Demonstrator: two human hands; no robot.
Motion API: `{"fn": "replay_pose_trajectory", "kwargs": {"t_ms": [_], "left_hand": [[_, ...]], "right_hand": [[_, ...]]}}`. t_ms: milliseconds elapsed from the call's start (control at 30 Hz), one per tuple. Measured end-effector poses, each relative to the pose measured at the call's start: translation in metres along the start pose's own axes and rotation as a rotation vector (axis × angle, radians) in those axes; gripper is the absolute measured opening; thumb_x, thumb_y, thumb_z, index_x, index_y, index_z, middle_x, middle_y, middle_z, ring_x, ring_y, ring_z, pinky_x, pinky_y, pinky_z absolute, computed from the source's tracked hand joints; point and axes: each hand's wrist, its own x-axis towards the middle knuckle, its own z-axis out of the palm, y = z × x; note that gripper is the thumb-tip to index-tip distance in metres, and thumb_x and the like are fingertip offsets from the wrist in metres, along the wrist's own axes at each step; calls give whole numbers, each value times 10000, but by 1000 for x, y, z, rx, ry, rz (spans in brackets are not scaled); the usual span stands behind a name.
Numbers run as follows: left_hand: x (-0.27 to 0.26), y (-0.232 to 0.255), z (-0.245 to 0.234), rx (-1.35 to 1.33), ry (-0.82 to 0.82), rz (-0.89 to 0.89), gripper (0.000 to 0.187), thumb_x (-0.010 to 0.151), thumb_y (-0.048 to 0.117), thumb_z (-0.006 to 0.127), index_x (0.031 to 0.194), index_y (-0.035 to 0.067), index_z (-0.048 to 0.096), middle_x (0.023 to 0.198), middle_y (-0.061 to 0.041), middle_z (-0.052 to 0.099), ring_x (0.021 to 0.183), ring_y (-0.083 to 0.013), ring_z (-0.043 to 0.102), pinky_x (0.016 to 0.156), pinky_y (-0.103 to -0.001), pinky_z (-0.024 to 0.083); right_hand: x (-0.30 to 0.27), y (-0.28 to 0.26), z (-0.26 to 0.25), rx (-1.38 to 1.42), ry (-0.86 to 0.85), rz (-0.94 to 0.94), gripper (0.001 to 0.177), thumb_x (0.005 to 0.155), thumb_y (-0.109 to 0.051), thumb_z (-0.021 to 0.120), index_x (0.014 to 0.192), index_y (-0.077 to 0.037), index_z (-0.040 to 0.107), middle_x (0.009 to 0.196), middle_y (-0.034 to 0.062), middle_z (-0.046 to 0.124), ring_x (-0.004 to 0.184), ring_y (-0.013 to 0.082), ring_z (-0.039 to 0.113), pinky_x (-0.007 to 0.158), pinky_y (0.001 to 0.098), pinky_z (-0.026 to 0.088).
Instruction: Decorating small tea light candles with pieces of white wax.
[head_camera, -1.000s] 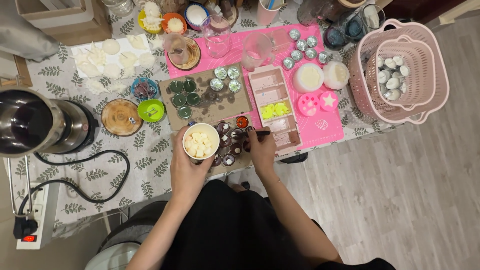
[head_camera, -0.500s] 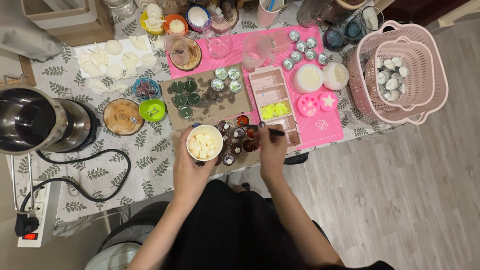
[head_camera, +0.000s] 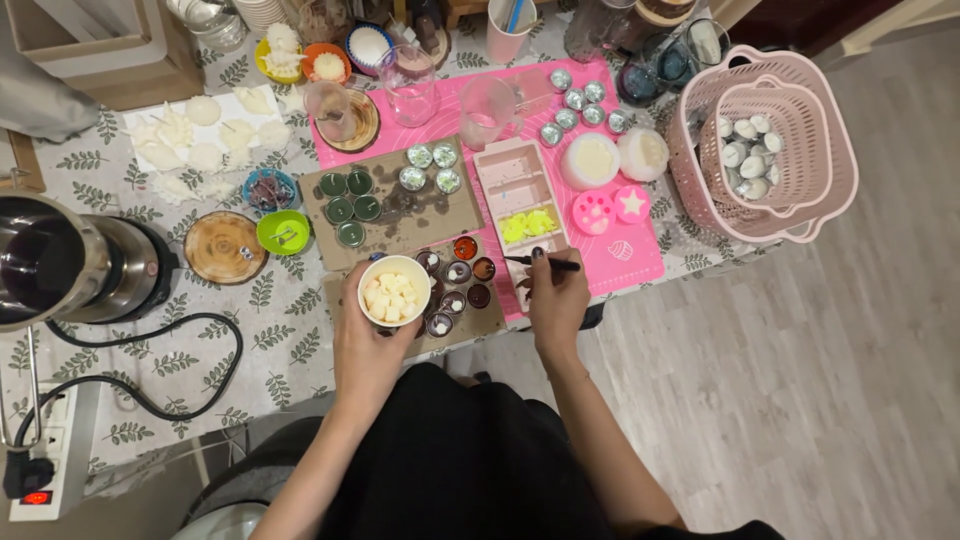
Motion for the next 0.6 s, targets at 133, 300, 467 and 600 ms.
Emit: {"fn": "replay_pose_trajectory", "kwargs": {"t_ms": [133,300,467,600], "left_hand": [[-3,7,2,-42,-22,-75,853,720,124,845,1454,94,409,1333,-150,639,1239,-294,641,991,-411,515],[-3,15,2,-45,9,-57,799,745,137,852,1429,116,440,1333,-134,661,1243,-273,662,1011,-407,524],[-5,21,-2,-23,-6,-32,808,724,113,848,1424,98,444,1303,-152,656,1224,-314,649,968,-416,528],[-6,25,-6,-45,32,-26,787,728,110,834,1419,89,458,1297,-143,662,1219,-311,658,980,-410,531]], "right_hand": [[-2,-3,-10,188,-32,9,186,995,-175,650,931,-27,556,716,55,650,605,103,602,543,274,487],[-28,-64,-8,299,-249,22,187,992,-168,671,932,-27,565,719,60,675,599,108,610,529,265,464],[-44,-81,9,213,-526,-137,127,989,-142,655,990,-35,587,817,3,688,685,50,623,579,222,490],[-45,-88,17,105,-620,-233,135,1025,-143,655,1020,-14,615,768,-2,646,679,30,552,590,210,453]]}}
